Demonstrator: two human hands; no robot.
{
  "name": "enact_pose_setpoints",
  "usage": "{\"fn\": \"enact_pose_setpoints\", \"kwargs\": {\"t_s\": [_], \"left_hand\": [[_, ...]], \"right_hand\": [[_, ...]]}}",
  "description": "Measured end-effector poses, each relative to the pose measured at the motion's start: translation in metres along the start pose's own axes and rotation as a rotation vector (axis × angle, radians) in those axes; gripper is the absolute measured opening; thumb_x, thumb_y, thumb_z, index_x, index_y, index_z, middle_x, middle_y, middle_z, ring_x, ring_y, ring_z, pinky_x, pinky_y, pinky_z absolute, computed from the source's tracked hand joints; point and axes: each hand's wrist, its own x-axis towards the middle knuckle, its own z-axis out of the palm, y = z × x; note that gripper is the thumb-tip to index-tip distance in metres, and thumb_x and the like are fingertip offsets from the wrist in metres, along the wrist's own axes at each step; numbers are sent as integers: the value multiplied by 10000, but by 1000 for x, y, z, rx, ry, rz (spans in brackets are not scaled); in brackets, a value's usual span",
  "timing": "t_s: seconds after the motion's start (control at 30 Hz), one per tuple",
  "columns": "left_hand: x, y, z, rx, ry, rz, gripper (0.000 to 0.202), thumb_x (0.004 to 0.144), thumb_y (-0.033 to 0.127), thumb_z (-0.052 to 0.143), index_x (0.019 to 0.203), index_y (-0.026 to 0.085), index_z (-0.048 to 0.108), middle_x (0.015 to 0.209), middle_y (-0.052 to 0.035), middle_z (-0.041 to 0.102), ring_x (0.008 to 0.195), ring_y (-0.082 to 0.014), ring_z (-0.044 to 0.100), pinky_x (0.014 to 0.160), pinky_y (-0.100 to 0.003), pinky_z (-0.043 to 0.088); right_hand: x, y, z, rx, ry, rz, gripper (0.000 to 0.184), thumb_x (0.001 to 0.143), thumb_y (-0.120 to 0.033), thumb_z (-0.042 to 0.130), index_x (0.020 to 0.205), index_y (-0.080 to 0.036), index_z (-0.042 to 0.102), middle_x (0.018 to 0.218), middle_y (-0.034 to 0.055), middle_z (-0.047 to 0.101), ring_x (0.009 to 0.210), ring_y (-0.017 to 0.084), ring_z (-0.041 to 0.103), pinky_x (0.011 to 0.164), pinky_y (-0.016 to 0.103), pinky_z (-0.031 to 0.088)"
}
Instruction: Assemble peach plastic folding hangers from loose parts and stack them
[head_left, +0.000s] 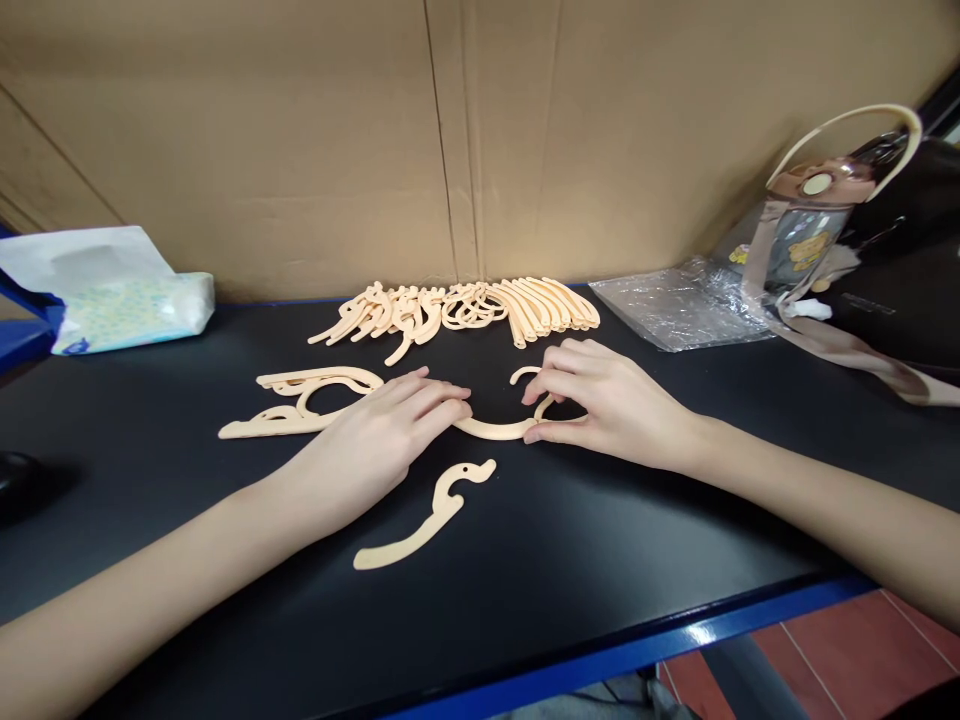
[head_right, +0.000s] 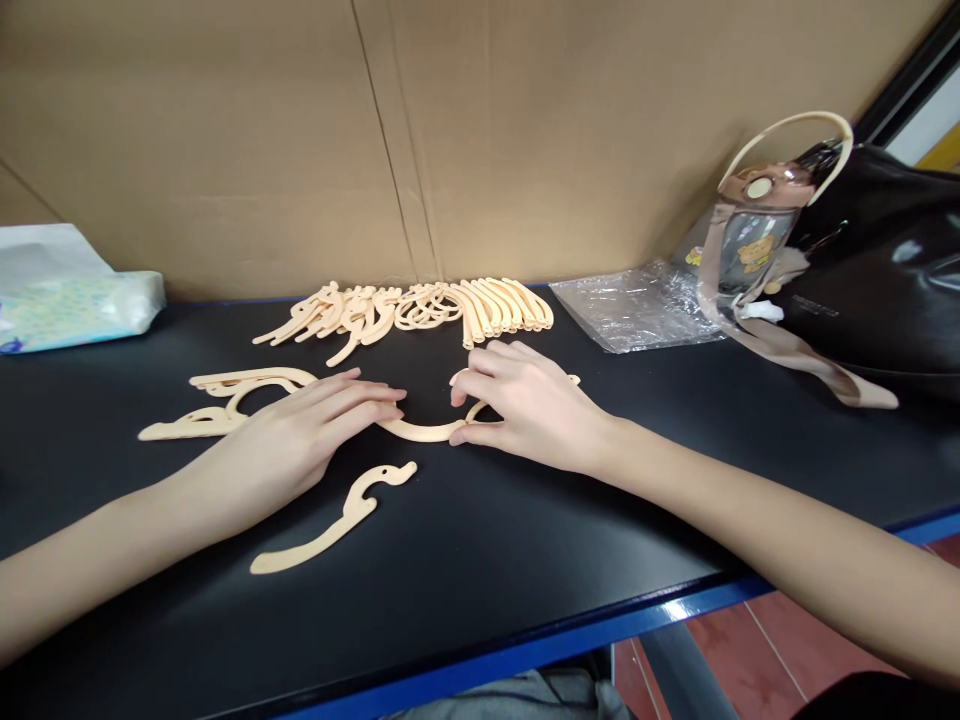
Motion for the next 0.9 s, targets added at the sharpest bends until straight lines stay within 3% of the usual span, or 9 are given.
{"fn": "enact_pose_setpoints", "kwargs": {"t_s": [0.13,0.3,0.4,0.53,0.73,0.9], "left_hand": [[0,0,0,4,24,6,540,770,-99,268,1112,141,609,1244,-119,636,1148,-246,602,967,-443,514],[3,5,-3,99,72,-33,434,841,-45,304,1002,174,641,1084,-102,654,910,-245,632,701,-362,540],[5,7,-2,128,90,-51,364,897,11,323,986,175,636,1002,-84,653,821,-235,625,642,-347,520],[5,9,0,134,119,-139,294,940,68,347,1081,142,594,1061,-92,657,793,-218,648,582,-310,508],[4,13,-1,-22,141,-246,261,990,192,385,1210,144,516,1226,-90,635,850,-196,683,654,-311,553],[4,16,-5,-6,158,-90,276,988,208,417,1175,141,608,1230,-124,638,1060,-262,640,834,-397,558]], "right_hand": [[2,-4,-1,55,-84,44,266,824,-400,752,846,-155,652,680,-33,556,669,144,523,761,306,375],[2,-8,0,175,-139,4,297,854,-446,707,923,-160,664,847,5,641,809,165,567,874,330,369],[1,-10,-1,234,-164,-32,272,885,-417,679,992,-168,665,935,24,657,885,178,572,899,334,373],[1,-10,-3,318,-180,-66,303,901,-418,661,1059,-158,650,1017,49,675,930,183,591,904,339,393],[-1,-14,-1,346,-256,-134,395,938,-418,611,1236,-159,601,1265,82,646,1175,211,557,1052,384,364],[-3,-21,2,219,-257,-148,482,938,-462,585,1335,-190,564,1458,135,473,1257,265,483,1009,445,431]]}}
